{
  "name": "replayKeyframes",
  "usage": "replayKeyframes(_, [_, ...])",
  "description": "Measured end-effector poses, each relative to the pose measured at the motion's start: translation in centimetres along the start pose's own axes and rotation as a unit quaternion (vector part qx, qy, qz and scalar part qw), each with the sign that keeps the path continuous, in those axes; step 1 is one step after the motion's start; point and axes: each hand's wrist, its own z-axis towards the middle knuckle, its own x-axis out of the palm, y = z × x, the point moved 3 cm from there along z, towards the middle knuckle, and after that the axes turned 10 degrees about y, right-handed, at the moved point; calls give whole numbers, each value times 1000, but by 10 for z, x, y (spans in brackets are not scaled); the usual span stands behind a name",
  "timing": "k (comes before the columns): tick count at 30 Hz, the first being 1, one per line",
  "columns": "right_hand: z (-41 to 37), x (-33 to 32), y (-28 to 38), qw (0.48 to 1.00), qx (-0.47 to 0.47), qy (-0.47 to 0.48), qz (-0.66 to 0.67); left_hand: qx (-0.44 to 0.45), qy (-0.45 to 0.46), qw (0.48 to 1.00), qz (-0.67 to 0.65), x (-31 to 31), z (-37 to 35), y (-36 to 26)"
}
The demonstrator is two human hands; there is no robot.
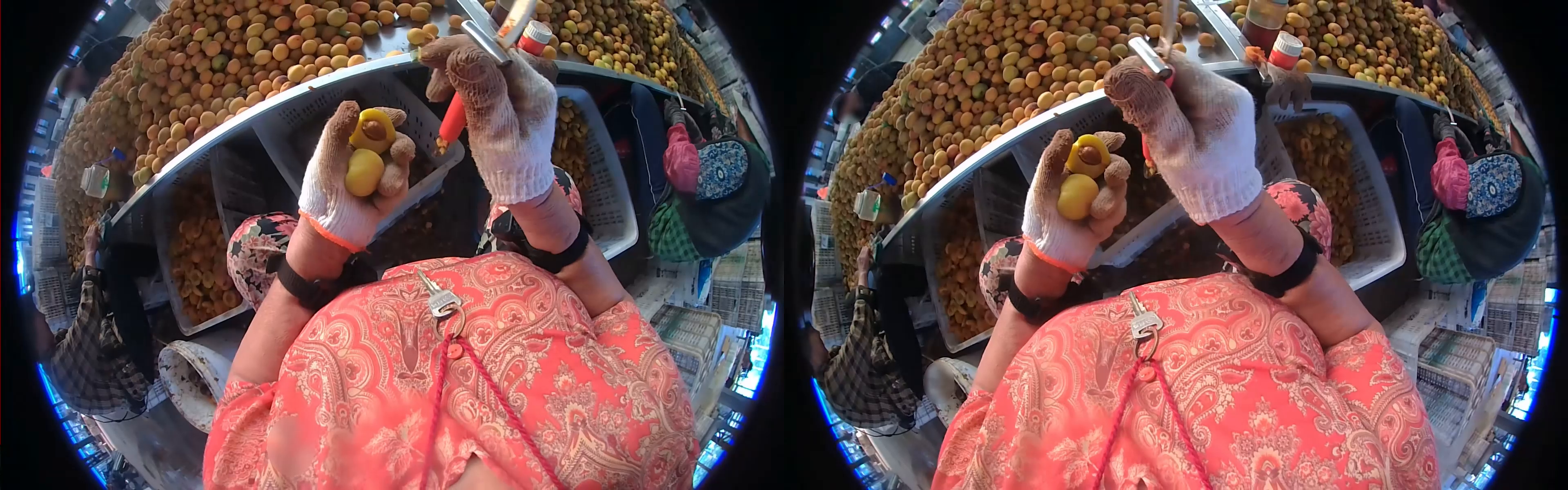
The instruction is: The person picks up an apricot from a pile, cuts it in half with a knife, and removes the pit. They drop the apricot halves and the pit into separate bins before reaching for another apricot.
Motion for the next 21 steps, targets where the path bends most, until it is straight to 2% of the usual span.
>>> replayKeyframes(1, [2, 2, 1, 1000, -2, 1, 0, -3, 9, 1000, -5, -2, 1, 0])
replayKeyframes(3, [3, 2, 4, 985, -6, -73, 154, -2, 2, 1000, 3, -2, 1, 0])
replayKeyframes(6, [3, 0, 16, 979, 30, -64, 189, -9, -10, 1000, 8, -7, 3, 0])
replayKeyframes(7, [3, -2, 16, 984, 66, -38, 162, -17, -15, 1000, 4, -9, 4, 0])
replayKeyframes(10, [1, 5, 10, 988, 101, -29, 117, -12, -37, 999, 3, -8, 4, 0])
replayKeyframes(11, [2, 6, 9, 994, 87, -17, 71, -12, -37, 999, 3, -7, 4, -1])
replayKeyframes(18, [1, 6, 2, 991, 101, 69, 61, 22, -91, 995, 36, -11, 5, 2])
replayKeyframes(19, [0, 7, 1, 995, 63, 69, 29, 26, -104, 993, 42, -13, 6, 3])
replayKeyframes(21, [-3, 8, -2, 994, 65, 64, 51, 34, -140, 987, 68, -8, 4, 7])
